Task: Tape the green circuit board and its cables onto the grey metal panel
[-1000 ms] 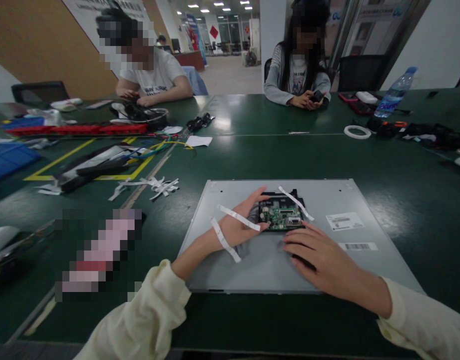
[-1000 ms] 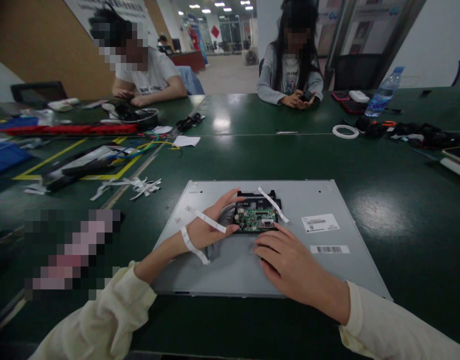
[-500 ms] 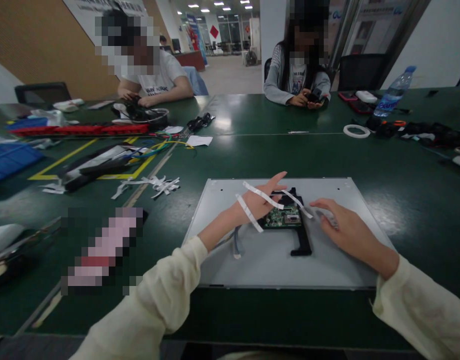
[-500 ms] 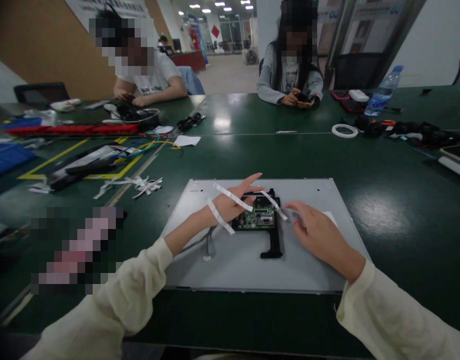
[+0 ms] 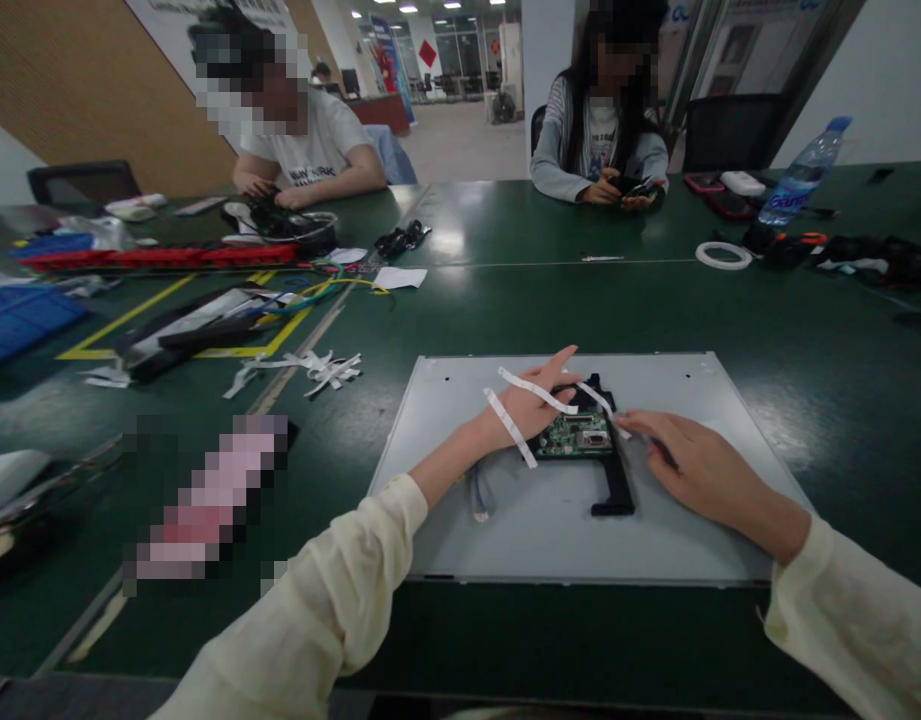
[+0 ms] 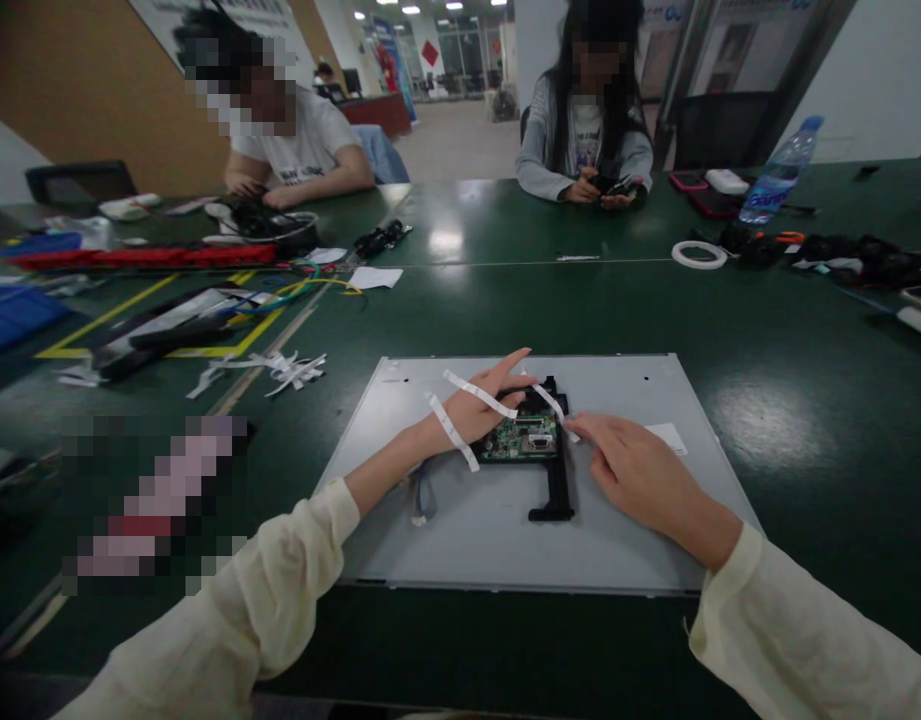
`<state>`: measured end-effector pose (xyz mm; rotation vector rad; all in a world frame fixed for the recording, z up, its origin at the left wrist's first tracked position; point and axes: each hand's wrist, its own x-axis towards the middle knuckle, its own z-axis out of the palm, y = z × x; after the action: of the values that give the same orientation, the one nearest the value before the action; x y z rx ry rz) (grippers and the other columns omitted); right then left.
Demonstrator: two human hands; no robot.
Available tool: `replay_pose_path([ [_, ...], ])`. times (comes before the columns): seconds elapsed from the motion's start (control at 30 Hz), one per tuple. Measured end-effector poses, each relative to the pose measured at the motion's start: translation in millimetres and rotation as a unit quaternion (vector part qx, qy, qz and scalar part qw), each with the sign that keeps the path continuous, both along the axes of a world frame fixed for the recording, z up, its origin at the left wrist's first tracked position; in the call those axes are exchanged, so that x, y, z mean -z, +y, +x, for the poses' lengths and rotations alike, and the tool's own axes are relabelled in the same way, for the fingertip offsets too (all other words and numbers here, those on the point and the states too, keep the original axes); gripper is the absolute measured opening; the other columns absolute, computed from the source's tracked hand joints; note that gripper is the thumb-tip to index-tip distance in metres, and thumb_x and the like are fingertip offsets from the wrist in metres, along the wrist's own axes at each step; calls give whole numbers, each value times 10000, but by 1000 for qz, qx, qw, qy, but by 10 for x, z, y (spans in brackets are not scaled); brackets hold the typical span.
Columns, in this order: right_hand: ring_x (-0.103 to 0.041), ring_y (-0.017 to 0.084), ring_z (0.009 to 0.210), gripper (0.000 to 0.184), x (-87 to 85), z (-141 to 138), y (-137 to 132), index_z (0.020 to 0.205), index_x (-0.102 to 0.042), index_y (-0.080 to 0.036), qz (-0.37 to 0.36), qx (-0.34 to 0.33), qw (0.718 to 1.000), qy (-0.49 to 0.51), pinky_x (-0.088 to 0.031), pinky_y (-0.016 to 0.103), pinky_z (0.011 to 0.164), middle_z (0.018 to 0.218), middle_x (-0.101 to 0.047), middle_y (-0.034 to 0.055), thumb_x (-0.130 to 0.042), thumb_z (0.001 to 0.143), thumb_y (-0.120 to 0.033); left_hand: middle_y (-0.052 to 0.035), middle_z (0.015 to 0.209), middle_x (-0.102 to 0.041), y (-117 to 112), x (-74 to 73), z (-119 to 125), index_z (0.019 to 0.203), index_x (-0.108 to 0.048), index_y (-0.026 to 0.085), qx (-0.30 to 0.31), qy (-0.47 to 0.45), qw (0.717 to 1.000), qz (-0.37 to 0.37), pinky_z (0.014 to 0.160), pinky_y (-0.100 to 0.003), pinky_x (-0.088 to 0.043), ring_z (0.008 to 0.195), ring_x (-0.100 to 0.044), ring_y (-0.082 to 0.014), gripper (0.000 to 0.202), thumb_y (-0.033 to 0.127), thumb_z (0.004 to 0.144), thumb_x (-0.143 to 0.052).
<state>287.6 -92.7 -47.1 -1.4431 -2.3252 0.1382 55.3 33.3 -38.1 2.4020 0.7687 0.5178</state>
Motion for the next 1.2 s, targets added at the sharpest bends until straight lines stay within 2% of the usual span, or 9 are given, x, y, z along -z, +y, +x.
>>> replay_pose_path([
  [0.27, -549, 228, 1147, 417, -25, -47, -21, 1258, -504, -71, 77, -55, 989, -114, -389, 471, 1035, 1233, -586, 146, -397, 857, -114, -106, 1286, -580, -45, -55, 21, 1440, -112, 152, 4, 35, 999, 29, 1068, -412, -310, 1251, -479, -185, 574, 284, 946, -374],
  [0.47, -590, 235, 1085, 345, -71, -84, -123, 1140, -605, -65, 114, -82, 979, -148, -436, 446, 990, 1184, -612, 162, -395, 866, -80, -122, 1367, -502, -45, -18, 41, 1445, -109, 155, -5, 81, 996, 48, 1098, -436, -241, 1301, -425, -190, 561, 332, 959, -327],
  [0.67, -626, 229, 1007, 323, -104, -94, -134, 1098, -616, -65, 125, -78, 980, -132, -475, 430, 950, 1128, -643, 148, -412, 850, -96, -129, 1352, -515, -29, -17, 44, 1447, -100, 154, -4, 85, 995, 44, 1088, -444, -258, 1298, -430, -197, 569, 352, 959, -316],
  [0.9, -569, 207, 1123, 386, -67, -130, -61, 1242, -518, -104, 73, -31, 994, -74, -485, 416, 961, 1233, -593, 110, -406, 874, -138, -141, 1352, -512, -34, -54, 32, 1433, -127, 135, -3, 84, 995, 55, 1085, -443, -262, 1292, -436, -196, 556, 359, 962, -317],
  [1.2, -580, 199, 1116, 401, -49, -145, -49, 1237, -524, -113, 79, -43, 994, -55, -509, 404, 933, 1225, -599, 119, -394, 858, -111, -139, 1360, -503, -47, -52, 32, 1438, -126, 156, -7, 88, 994, 59, 1088, -444, -242, 1285, -447, -192, 560, 382, 961, -312],
])
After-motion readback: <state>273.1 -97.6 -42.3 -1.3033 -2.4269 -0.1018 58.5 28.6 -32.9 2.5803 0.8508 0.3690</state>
